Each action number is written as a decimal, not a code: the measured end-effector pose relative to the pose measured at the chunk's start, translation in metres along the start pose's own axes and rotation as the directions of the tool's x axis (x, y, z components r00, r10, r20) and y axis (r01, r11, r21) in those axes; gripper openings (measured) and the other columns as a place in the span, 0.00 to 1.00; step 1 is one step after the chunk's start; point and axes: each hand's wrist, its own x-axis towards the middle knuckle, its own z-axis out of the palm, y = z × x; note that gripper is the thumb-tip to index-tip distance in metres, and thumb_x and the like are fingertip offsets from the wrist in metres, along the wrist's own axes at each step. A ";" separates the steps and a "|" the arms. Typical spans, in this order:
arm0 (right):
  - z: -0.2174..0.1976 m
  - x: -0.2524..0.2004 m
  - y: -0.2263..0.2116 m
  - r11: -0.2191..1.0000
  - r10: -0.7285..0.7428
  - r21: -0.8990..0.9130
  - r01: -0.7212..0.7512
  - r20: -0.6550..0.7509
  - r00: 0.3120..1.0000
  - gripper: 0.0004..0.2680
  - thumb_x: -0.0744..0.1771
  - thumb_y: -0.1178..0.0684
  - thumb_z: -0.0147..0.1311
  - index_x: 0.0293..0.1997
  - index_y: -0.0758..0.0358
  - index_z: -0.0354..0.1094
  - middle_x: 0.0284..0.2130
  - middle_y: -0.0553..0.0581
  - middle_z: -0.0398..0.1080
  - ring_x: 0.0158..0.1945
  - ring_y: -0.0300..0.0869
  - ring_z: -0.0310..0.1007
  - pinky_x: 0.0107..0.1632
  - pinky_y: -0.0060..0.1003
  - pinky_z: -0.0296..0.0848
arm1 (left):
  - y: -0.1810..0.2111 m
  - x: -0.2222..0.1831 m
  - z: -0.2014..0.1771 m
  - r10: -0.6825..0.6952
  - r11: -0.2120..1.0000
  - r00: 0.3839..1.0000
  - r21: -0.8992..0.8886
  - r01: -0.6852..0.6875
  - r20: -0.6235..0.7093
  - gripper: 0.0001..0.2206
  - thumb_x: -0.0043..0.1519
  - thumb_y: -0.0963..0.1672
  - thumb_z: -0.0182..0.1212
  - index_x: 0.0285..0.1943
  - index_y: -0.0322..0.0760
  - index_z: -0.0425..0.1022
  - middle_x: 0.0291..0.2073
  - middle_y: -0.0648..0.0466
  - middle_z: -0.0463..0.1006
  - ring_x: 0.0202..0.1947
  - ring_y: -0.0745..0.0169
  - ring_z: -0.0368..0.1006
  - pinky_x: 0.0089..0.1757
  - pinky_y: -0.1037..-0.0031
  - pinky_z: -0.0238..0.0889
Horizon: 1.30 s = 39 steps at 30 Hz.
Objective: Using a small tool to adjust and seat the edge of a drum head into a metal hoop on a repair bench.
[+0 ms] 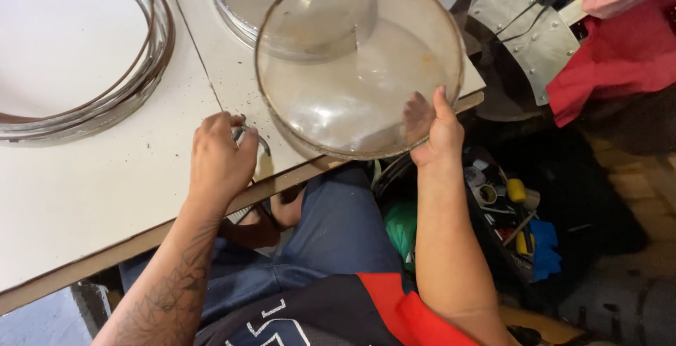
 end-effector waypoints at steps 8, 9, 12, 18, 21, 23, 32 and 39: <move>0.027 -0.030 0.014 0.988 0.128 0.072 -0.137 0.125 0.984 0.16 0.65 0.37 0.62 0.33 0.61 0.68 0.34 0.66 0.81 0.34 0.49 0.84 0.38 0.37 0.85 | 0.013 0.051 0.001 -0.430 0.075 0.842 -0.917 0.392 0.325 0.15 0.68 0.51 0.47 0.47 0.34 0.69 0.39 0.41 0.82 0.36 0.54 0.82 0.40 0.61 0.81; 0.026 -0.032 0.019 0.979 0.177 0.073 -0.192 0.176 0.968 0.19 0.64 0.33 0.62 0.36 0.62 0.72 0.36 0.66 0.81 0.36 0.49 0.85 0.39 0.37 0.85 | 0.005 0.057 0.007 -0.490 0.110 0.834 -0.931 0.349 0.255 0.11 0.67 0.49 0.48 0.42 0.40 0.69 0.37 0.44 0.85 0.27 0.59 0.82 0.34 0.64 0.83; 0.033 -0.059 0.033 0.983 0.138 0.083 -0.167 0.280 0.950 0.17 0.65 0.32 0.60 0.47 0.53 0.71 0.50 0.61 0.78 0.47 0.53 0.82 0.48 0.43 0.84 | 0.002 0.055 0.001 -0.542 0.022 0.797 -0.944 0.330 0.266 0.10 0.68 0.49 0.45 0.39 0.45 0.69 0.35 0.49 0.86 0.27 0.63 0.81 0.34 0.70 0.82; 0.014 -0.101 0.090 0.992 0.098 0.013 -0.126 0.549 0.830 0.13 0.68 0.59 0.58 0.59 0.58 0.63 0.46 0.61 0.76 0.48 0.50 0.77 0.51 0.46 0.79 | 0.058 0.032 -0.025 -0.726 -0.074 0.670 -0.987 0.145 0.153 0.07 0.62 0.40 0.48 0.31 0.36 0.68 0.28 0.41 0.81 0.22 0.54 0.71 0.24 0.66 0.65; 0.012 -0.099 0.101 0.999 0.045 -0.015 -0.043 0.491 0.870 0.09 0.68 0.59 0.56 0.51 0.56 0.61 0.42 0.58 0.76 0.49 0.50 0.79 0.47 0.44 0.79 | 0.066 0.031 -0.025 -0.765 -0.049 0.627 -0.984 0.173 0.148 0.05 0.59 0.40 0.50 0.32 0.36 0.69 0.27 0.42 0.82 0.20 0.56 0.70 0.22 0.67 0.65; 0.015 -0.101 0.100 0.999 0.035 0.011 -0.047 0.507 0.861 0.11 0.67 0.60 0.57 0.53 0.56 0.61 0.41 0.58 0.77 0.47 0.50 0.79 0.48 0.45 0.79 | 0.061 0.032 -0.022 -0.754 -0.040 0.643 -0.986 0.159 0.134 0.04 0.59 0.40 0.50 0.32 0.34 0.69 0.25 0.41 0.82 0.19 0.55 0.66 0.22 0.67 0.65; 0.004 -0.098 0.104 0.998 -0.049 0.054 0.020 0.600 0.798 0.17 0.66 0.67 0.57 0.57 0.54 0.57 0.45 0.65 0.76 0.47 0.55 0.81 0.49 0.49 0.84 | 0.002 0.040 0.013 -0.672 0.048 0.732 -0.979 0.198 0.115 0.06 0.68 0.46 0.50 0.40 0.43 0.70 0.27 0.40 0.84 0.17 0.57 0.75 0.24 0.72 0.74; 0.006 -0.101 0.099 0.995 -0.103 0.066 0.079 0.629 0.771 0.17 0.66 0.68 0.57 0.56 0.55 0.55 0.48 0.67 0.76 0.48 0.54 0.81 0.47 0.46 0.86 | 0.011 0.035 0.008 -0.654 0.061 0.749 -0.980 0.188 0.103 0.06 0.68 0.45 0.50 0.42 0.41 0.70 0.26 0.39 0.83 0.17 0.57 0.74 0.26 0.69 0.76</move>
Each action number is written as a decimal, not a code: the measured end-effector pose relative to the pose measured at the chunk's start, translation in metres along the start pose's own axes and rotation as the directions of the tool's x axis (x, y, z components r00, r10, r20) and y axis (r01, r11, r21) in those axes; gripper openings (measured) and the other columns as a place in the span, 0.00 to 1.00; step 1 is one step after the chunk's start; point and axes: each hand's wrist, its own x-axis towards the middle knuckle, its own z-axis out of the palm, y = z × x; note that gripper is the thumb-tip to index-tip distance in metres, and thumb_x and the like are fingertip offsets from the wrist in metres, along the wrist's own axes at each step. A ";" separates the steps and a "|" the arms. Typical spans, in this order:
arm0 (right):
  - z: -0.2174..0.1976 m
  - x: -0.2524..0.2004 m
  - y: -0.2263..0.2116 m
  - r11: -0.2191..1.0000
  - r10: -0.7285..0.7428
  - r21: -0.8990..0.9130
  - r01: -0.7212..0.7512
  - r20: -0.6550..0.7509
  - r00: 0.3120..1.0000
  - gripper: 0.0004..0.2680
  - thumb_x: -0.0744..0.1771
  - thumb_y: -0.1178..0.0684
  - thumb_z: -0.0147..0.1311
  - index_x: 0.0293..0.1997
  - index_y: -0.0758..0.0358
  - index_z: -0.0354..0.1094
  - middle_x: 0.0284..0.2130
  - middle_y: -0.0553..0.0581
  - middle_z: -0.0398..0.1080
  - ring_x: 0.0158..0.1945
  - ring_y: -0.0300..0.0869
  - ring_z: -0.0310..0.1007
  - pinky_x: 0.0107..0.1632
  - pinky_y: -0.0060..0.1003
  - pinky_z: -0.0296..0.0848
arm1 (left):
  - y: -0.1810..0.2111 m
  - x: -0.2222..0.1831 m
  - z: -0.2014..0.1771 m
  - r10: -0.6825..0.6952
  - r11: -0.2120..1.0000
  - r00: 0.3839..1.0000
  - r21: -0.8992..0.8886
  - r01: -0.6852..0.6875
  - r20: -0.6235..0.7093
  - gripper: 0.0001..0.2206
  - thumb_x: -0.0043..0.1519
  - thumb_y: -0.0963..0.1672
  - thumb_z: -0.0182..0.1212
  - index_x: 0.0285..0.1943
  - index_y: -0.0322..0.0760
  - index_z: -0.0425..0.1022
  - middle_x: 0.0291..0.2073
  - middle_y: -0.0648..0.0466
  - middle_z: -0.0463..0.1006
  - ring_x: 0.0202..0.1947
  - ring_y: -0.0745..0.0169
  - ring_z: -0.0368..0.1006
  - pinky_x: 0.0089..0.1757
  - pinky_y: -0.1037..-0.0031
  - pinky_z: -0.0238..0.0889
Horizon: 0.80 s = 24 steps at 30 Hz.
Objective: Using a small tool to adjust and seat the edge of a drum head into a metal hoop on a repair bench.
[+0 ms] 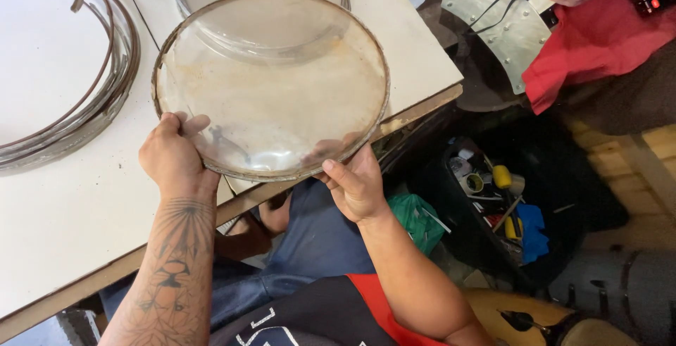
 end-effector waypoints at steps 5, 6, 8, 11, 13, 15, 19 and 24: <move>0.041 -0.008 -0.004 0.999 -0.019 0.044 0.019 -0.011 1.000 0.17 0.66 0.67 0.57 0.57 0.58 0.56 0.50 0.67 0.75 0.46 0.52 0.80 0.46 0.44 0.85 | 0.012 -0.012 0.009 0.045 0.999 0.999 -0.013 -0.045 0.025 0.05 0.66 0.45 0.52 0.41 0.41 0.71 0.25 0.40 0.83 0.19 0.57 0.75 0.27 0.72 0.76; 0.058 -0.010 -0.010 0.999 -0.027 0.038 0.027 -0.011 1.000 0.16 0.65 0.69 0.58 0.54 0.58 0.58 0.48 0.66 0.76 0.42 0.47 0.81 0.42 0.36 0.86 | 0.013 -0.012 0.010 0.077 0.997 0.997 -0.013 -0.076 0.031 0.05 0.66 0.45 0.54 0.41 0.41 0.70 0.24 0.40 0.82 0.17 0.58 0.73 0.26 0.72 0.76; 0.058 -0.011 -0.009 0.999 -0.050 0.020 0.050 -0.008 0.999 0.15 0.65 0.69 0.59 0.52 0.59 0.59 0.45 0.65 0.77 0.40 0.46 0.80 0.42 0.37 0.85 | 0.014 -0.019 0.014 0.088 0.996 0.996 -0.009 -0.087 0.020 0.05 0.65 0.45 0.54 0.40 0.39 0.71 0.22 0.39 0.81 0.18 0.58 0.75 0.26 0.73 0.76; 0.064 -0.006 -0.010 0.995 -0.098 -0.015 0.098 0.012 0.995 0.14 0.65 0.69 0.59 0.49 0.60 0.60 0.41 0.65 0.77 0.37 0.43 0.79 0.40 0.36 0.84 | 0.006 -0.006 0.013 0.100 0.995 0.995 0.000 -0.100 0.011 0.05 0.64 0.44 0.55 0.39 0.37 0.73 0.18 0.39 0.77 0.15 0.57 0.74 0.24 0.73 0.75; 0.074 -0.007 -0.014 0.992 -0.121 -0.034 0.122 0.029 0.992 0.14 0.64 0.69 0.60 0.47 0.60 0.60 0.41 0.65 0.77 0.36 0.42 0.78 0.38 0.34 0.83 | -0.001 0.004 0.008 0.101 0.995 0.995 0.005 -0.101 0.012 0.05 0.63 0.43 0.56 0.38 0.37 0.73 0.15 0.39 0.74 0.13 0.56 0.72 0.22 0.72 0.74; 0.088 -0.009 -0.023 0.978 -0.166 -0.122 0.171 0.048 0.985 0.12 0.64 0.68 0.61 0.41 0.59 0.59 0.23 0.58 0.73 0.27 0.35 0.72 0.36 0.33 0.81 | -0.006 0.009 0.004 0.094 0.996 0.995 0.007 -0.094 0.021 0.04 0.60 0.42 0.59 0.36 0.34 0.73 0.12 0.38 0.71 0.11 0.56 0.70 0.21 0.68 0.74; 0.026 -0.009 0.014 0.987 -0.141 -0.067 0.146 0.082 0.987 0.15 0.64 0.72 0.58 0.44 0.59 0.56 0.54 0.80 0.72 0.52 0.63 0.78 0.48 0.55 0.82 | 0.000 0.002 0.007 0.095 0.995 0.995 0.013 -0.096 0.011 0.05 0.61 0.41 0.58 0.37 0.32 0.75 0.11 0.39 0.69 0.10 0.55 0.71 0.19 0.68 0.74; 0.042 -0.014 0.007 0.971 -0.159 -0.161 0.177 0.117 0.980 0.16 0.63 0.70 0.61 0.43 0.56 0.53 0.53 0.80 0.72 0.56 0.63 0.76 0.55 0.61 0.77 | 0.001 -0.007 0.007 0.054 0.997 0.998 0.060 -0.053 -0.024 0.04 0.60 0.41 0.60 0.35 0.31 0.76 0.14 0.44 0.71 0.13 0.61 0.74 0.22 0.69 0.75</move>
